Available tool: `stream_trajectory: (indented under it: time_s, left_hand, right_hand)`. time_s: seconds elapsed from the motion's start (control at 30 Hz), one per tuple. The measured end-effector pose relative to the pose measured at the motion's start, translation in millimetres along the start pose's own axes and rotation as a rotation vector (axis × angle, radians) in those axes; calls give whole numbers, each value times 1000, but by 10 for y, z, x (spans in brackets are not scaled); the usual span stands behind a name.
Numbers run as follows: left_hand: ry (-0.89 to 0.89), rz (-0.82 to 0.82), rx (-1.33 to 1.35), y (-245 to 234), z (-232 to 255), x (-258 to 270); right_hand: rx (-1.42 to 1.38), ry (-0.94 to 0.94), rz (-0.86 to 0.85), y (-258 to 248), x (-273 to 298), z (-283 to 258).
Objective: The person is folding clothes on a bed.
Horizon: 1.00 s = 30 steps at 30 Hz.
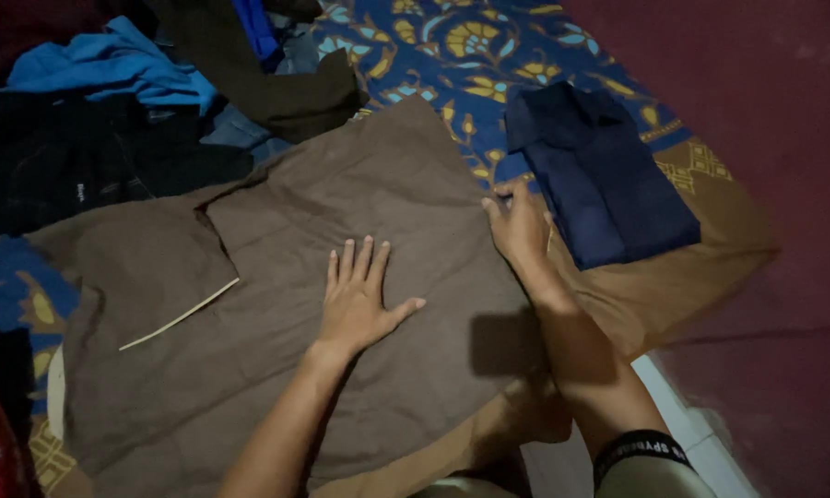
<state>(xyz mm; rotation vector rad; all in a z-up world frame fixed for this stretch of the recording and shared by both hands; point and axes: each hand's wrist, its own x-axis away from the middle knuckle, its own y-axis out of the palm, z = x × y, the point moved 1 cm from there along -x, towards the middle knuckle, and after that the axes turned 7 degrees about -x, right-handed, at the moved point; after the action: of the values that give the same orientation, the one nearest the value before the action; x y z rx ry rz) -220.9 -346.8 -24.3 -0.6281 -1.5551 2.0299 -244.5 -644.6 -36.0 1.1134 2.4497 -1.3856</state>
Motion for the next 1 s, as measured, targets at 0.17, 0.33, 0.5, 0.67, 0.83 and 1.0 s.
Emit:
stream_trajectory:
  time_s: [0.17, 0.33, 0.5, 0.67, 0.83, 1.0]
  left_hand:
    - [130, 22, 2, 224, 209, -220]
    - [226, 51, 29, 341, 579, -566]
    - [232, -81, -18, 282, 821, -853]
    - [247, -48, -43, 623, 748, -873]
    - [235, 47, 37, 579, 780, -850]
    - [232, 73, 31, 440, 840, -818]
  right_hand:
    - [-68, 169, -187, -49, -133, -38]
    - [-237, 115, -233, -75, -148, -18]
    - [9, -457, -115, -345, 105, -439]
    - [-81, -652, -399, -186, 432, -339]
    - [-70, -642, -253, -170, 334, -157]
    - [-6, 175, -440, -356, -235, -271]
